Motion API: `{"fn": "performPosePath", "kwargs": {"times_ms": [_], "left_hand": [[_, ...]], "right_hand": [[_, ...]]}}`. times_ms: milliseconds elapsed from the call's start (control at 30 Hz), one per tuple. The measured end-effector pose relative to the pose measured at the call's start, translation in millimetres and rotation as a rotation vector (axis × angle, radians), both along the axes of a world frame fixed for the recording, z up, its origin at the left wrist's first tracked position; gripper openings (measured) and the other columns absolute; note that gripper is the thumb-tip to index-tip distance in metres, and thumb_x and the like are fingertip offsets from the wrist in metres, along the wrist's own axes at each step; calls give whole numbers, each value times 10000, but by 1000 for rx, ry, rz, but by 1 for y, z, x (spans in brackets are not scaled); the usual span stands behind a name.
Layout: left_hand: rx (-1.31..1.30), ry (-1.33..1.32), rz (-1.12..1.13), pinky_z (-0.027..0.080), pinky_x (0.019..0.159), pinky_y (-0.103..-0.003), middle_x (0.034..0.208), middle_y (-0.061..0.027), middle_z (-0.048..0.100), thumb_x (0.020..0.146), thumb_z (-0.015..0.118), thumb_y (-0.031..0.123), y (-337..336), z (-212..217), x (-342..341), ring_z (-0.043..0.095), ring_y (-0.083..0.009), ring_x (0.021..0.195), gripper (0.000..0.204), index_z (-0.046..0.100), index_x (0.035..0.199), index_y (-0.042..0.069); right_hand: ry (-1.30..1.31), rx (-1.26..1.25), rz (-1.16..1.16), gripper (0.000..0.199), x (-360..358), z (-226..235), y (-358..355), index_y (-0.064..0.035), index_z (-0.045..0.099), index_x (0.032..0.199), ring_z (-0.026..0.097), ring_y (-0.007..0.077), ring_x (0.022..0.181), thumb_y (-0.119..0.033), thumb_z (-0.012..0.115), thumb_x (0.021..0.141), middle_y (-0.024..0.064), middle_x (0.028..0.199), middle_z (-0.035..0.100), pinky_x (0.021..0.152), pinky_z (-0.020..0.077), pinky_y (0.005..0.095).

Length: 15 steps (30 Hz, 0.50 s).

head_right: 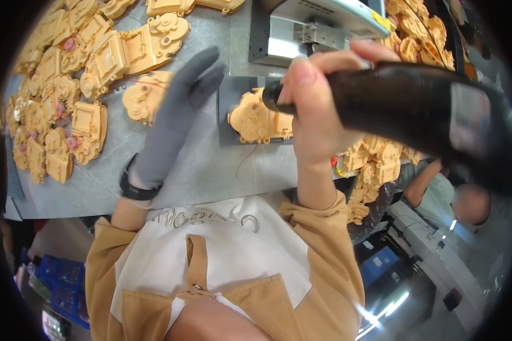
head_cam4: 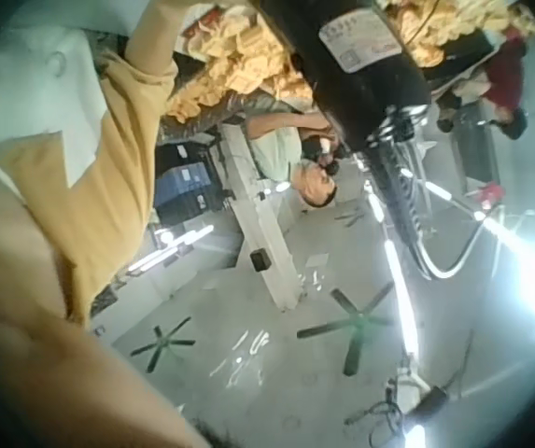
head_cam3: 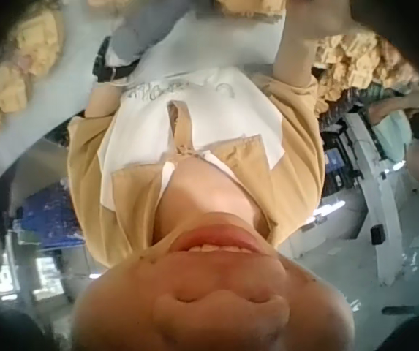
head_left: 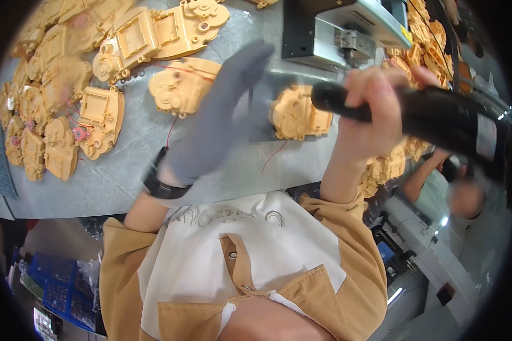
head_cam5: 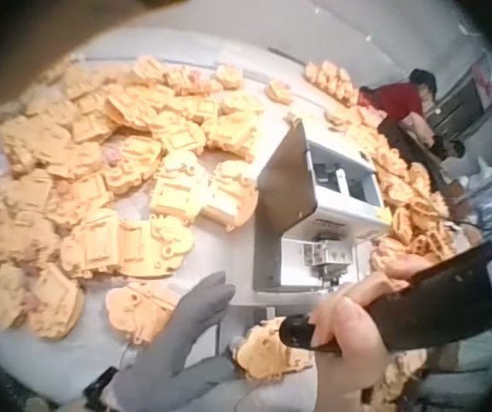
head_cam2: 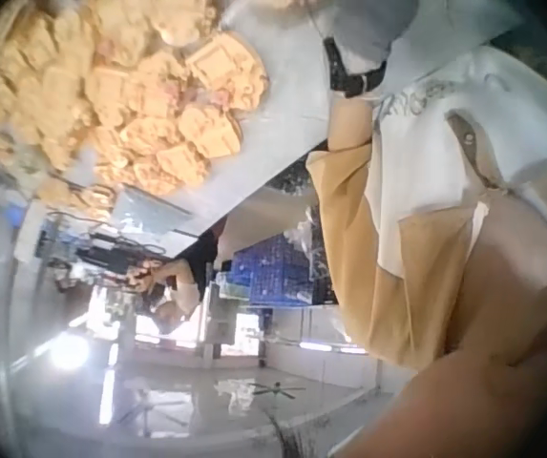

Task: The person uses a handheld rotary tool to drill holes into small yellow plastic components on a workbench. They pick up each component, secure it with a gloved hand, and apply the tool to specific points, then place the finished piece back on the table. The process is repeated for multiple units.

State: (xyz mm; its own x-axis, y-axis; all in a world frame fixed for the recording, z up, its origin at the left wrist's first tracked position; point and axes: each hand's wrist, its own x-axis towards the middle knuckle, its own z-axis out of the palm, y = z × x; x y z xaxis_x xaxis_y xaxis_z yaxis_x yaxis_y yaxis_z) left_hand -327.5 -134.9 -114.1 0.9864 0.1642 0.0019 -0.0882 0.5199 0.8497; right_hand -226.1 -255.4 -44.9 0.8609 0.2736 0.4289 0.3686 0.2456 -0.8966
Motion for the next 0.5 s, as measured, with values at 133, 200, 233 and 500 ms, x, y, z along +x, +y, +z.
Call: {"fn": "performPosePath", "kwargs": {"times_ms": [133, 200, 233, 500], "left_hand": [[1183, 61, 14, 403, 897, -402, 1208, -186, 449, 666, 703, 313, -38, 15, 1, 451, -336, 1104, 699, 424, 1244, 37], [1070, -9, 1, 420, 876, -399, 1107, -158, 506, 653, 693, 313, -42, 8, 23, 486, -332, 1038, 649, 457, 1204, 67], [968, -35, 10, 423, 871, -405, 1070, -152, 523, 653, 686, 300, -44, 6, 27, 494, -328, 1023, 619, 469, 1184, 67], [362, -105, 431, 473, 775, -289, 989, -91, 557, 691, 694, 219, -22, 45, -40, 549, -146, 856, 551, 477, 1150, 5]], "right_hand": [[191, 241, -172, 52, -10, 7, -41, -43, 455, 751, 401, 103, 501, -59, 502, 736, 17, 577, 423, 559, 379, 232], [154, 567, -45, 163, -38, 21, -89, -124, 377, 622, 368, 83, 504, -125, 498, 731, -13, 576, 353, 571, 346, 247], [-8, 561, -129, 45, -56, 21, -93, -84, 461, 769, 383, 102, 498, -125, 479, 771, -5, 618, 378, 592, 354, 285], [-17, 567, -36, 271, -70, 25, -122, -27, 488, 1067, 416, 120, 547, -99, 498, 805, 22, 653, 424, 640, 362, 311]]}}
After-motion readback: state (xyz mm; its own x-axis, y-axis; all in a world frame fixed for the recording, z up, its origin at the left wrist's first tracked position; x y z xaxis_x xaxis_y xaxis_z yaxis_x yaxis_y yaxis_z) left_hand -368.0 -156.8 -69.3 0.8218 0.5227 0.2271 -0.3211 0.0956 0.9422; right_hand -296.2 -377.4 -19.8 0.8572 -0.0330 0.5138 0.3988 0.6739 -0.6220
